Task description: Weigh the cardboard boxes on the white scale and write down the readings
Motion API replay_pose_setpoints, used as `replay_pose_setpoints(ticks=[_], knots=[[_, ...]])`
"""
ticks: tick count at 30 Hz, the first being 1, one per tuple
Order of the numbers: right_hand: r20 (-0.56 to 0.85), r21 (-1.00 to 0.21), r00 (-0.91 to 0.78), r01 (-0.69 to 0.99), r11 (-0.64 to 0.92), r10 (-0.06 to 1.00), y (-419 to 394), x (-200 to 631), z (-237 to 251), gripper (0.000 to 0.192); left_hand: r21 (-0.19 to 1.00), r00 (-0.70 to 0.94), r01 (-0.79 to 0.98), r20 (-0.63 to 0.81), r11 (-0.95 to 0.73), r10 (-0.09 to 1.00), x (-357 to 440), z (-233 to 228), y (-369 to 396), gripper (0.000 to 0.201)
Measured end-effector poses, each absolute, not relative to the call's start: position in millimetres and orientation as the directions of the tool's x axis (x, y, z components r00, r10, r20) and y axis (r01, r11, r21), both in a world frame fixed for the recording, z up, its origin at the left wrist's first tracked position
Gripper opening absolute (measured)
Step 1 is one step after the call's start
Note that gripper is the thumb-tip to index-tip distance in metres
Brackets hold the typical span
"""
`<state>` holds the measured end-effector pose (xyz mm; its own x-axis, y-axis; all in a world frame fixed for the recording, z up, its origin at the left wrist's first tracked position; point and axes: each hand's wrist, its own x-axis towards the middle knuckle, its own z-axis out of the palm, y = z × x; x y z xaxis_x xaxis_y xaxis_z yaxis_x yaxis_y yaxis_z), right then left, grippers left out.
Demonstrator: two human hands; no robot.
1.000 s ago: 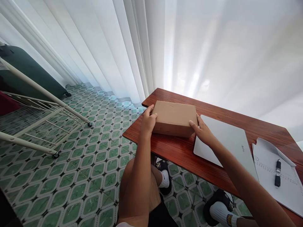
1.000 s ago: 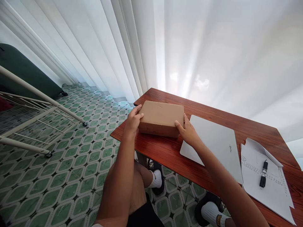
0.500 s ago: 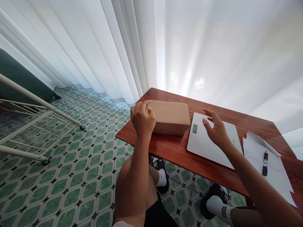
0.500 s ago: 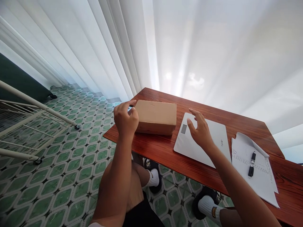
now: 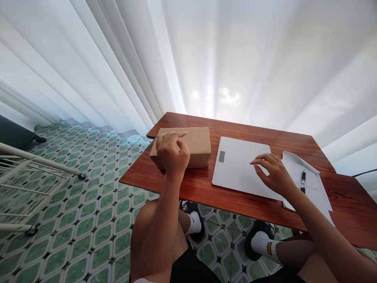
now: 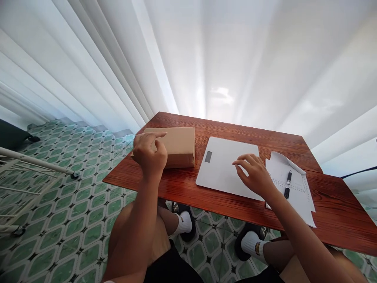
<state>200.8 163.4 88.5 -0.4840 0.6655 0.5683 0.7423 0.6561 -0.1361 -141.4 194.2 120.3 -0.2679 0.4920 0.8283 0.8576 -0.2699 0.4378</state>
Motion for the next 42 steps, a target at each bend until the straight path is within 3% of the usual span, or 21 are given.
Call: replay_pose_setpoints(ticks=[7, 11, 21, 25, 30, 35, 42], knots=[[0.557, -0.03, -0.49, 0.795, 0.606, 0.67, 151.8, 246.9, 77.4, 0.015, 0.301, -0.133, 0.855, 0.914, -0.422, 0.384, -109.0, 121.9, 191.7, 0.038], [0.569, -0.069, -0.399, 0.848, 0.525, 0.719, 144.9, 283.2, 74.8, 0.016, 0.185, -0.041, 0.849, 0.957, -0.495, 0.286, -93.1, 121.6, 189.0, 0.037], [0.485, -0.258, -0.136, 0.922, 0.29, 0.864, 123.3, 351.3, 64.1, 0.025, 0.008, 0.161, 0.788, 0.963, -0.616, 0.218, -53.6, 121.8, 179.0, 0.032], [0.375, -0.328, -0.061, 0.925, 0.194, 0.925, 117.3, 363.0, 54.7, 0.028, 0.018, 0.219, 0.754, 0.935, -0.657, 0.277, -36.3, 117.7, 172.0, 0.034], [0.123, -0.286, 0.095, 0.957, -0.056, 0.988, 111.6, 365.9, 56.7, 0.034, 0.053, 0.314, 0.688, 0.877, -0.724, 0.363, -13.5, 111.1, 157.4, 0.038], [0.052, -0.231, 0.079, 0.971, -0.065, 0.996, 113.1, 365.4, 56.0, 0.032, -0.01, 0.477, 0.586, 0.813, -0.81, 0.334, 15.0, 108.0, 138.9, 0.04], [-0.013, -0.217, 0.023, 0.976, -0.025, 1.0, 120.0, 365.6, 44.3, 0.026, -0.076, 0.662, 0.37, 0.721, -0.926, 0.205, 56.4, 100.5, 124.4, 0.036]])
